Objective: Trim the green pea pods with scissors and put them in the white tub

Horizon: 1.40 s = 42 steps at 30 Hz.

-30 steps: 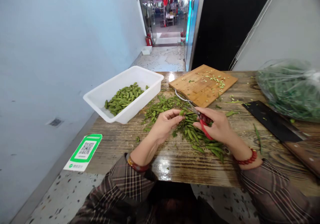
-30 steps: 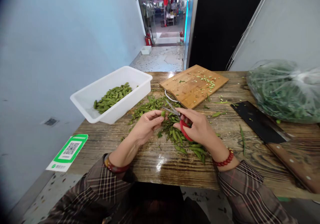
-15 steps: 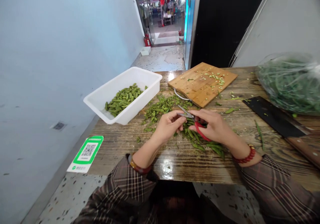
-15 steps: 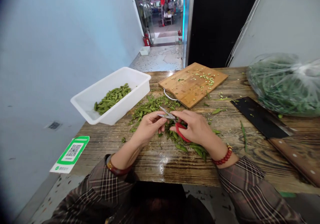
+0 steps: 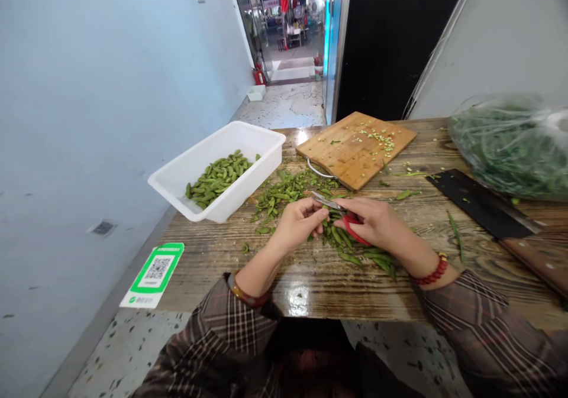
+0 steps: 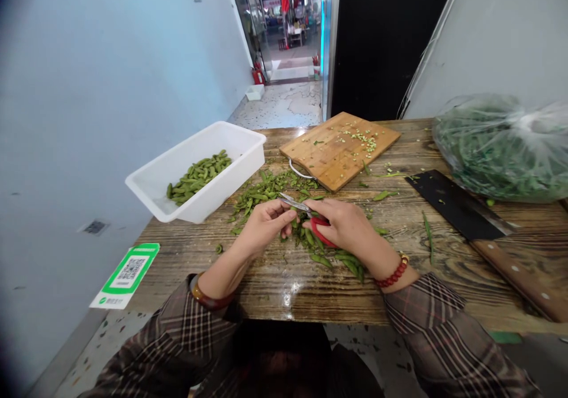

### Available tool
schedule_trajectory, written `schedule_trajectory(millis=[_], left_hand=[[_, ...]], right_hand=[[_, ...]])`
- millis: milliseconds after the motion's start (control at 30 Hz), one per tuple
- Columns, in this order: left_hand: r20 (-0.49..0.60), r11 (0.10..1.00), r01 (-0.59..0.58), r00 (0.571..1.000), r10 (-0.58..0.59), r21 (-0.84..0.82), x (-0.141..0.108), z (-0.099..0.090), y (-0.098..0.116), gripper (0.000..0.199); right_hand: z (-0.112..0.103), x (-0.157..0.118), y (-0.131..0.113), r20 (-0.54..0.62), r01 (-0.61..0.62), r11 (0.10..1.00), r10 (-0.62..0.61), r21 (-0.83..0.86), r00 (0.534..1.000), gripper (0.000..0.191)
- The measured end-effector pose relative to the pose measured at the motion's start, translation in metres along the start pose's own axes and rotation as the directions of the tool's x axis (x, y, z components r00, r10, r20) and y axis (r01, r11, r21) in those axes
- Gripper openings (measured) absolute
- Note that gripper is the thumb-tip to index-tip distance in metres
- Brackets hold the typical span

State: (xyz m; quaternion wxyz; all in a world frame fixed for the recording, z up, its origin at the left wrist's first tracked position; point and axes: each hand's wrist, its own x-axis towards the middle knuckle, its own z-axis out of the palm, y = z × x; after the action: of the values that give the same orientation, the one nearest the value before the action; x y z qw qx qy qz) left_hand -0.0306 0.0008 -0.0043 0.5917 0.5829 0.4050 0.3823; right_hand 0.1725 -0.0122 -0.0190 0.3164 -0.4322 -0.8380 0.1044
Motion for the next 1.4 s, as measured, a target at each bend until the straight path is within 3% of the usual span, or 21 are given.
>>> schedule_trajectory(millis=[100,300,500,633,733,900,1133,1400], left_hand=[[-0.02,0.999,0.008,1.0,-0.009,-0.046,0.001,-0.001,0.003,0.027],[-0.179,0.901,-0.043,0.983,-0.039,-0.431,0.004,-0.011,0.009,0.028],[-0.269,0.82,-0.105,0.961,-0.061,-0.562,0.007,-0.018,0.009,0.029],[-0.279,0.776,-0.114,0.957,-0.082,-0.62,0.007,-0.016,0.01,0.029],[-0.25,0.775,-0.081,0.963,-0.101,-0.626,0.005,-0.013,0.01,0.029],[-0.234,0.82,-0.033,0.964,-0.125,-0.572,0.004,-0.008,0.006,0.031],[-0.3,0.814,-0.082,0.947,-0.117,-0.575,0.005,-0.009,0.006,0.033],[-0.324,0.88,-0.122,0.945,-0.038,-0.459,0.001,-0.002,0.006,0.032]], right_hand=[[-0.001,0.002,0.001,0.005,-0.003,0.999,0.003,0.054,1.0,0.038],[0.001,0.004,0.006,-0.194,-0.109,0.989,0.128,0.101,0.973,0.04],[0.0,0.001,0.0,-0.083,-0.041,0.994,0.049,0.097,0.995,0.038],[-0.002,0.0,-0.005,0.031,-0.086,0.992,0.083,0.09,0.996,0.041],[-0.002,0.001,-0.006,0.065,-0.119,0.989,0.113,0.091,0.991,0.042],[-0.001,0.001,-0.004,0.023,-0.148,0.985,0.147,0.092,0.989,0.044],[0.001,0.0,-0.002,0.028,-0.159,0.984,0.157,0.074,0.987,0.043],[-0.001,0.002,-0.006,0.055,-0.188,0.978,0.183,0.09,0.981,0.044]])
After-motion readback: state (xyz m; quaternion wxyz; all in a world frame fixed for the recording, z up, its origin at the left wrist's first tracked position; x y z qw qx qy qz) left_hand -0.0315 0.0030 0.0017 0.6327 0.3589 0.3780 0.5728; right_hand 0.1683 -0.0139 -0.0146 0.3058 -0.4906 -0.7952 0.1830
